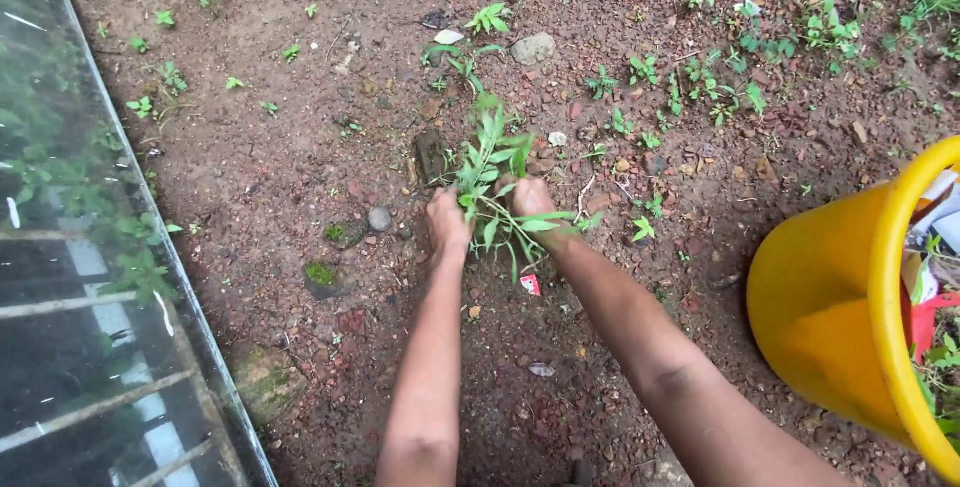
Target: Pulling weeds from the ground and placing them into a yellow bucket.
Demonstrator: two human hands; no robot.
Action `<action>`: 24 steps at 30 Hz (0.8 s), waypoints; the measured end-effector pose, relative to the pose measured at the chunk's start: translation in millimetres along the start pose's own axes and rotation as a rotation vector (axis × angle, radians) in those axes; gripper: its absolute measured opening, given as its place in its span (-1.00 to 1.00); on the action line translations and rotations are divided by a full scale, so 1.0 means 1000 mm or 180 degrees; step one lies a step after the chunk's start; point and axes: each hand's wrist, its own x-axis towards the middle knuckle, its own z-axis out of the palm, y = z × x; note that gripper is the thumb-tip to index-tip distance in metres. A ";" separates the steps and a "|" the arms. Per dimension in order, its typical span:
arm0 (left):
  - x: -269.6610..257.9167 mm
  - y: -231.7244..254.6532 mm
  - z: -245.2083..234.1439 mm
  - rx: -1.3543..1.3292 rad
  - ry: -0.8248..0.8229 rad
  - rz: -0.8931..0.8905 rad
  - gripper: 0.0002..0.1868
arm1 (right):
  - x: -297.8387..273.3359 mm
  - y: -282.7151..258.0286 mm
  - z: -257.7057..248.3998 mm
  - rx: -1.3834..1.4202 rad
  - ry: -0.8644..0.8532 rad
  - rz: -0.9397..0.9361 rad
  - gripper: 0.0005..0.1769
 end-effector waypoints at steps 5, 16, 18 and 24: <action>-0.032 0.030 0.010 0.2382 -0.0214 0.0396 -0.55 | 0.001 -0.010 -0.079 0.0684 0.0638 0.0377 -0.79; -0.027 0.045 -0.003 0.3057 -0.0081 0.1463 -0.60 | -0.038 0.003 -0.123 0.0598 -0.0014 0.0094 -0.75; -0.035 0.062 -0.002 0.2720 0.0253 0.1583 -0.69 | -0.039 -0.008 -0.117 0.0382 -0.0207 0.0070 -0.70; -0.074 0.098 0.008 0.1200 0.0258 0.0460 -0.23 | -0.007 0.059 -0.048 0.0771 0.0237 -0.0062 -0.86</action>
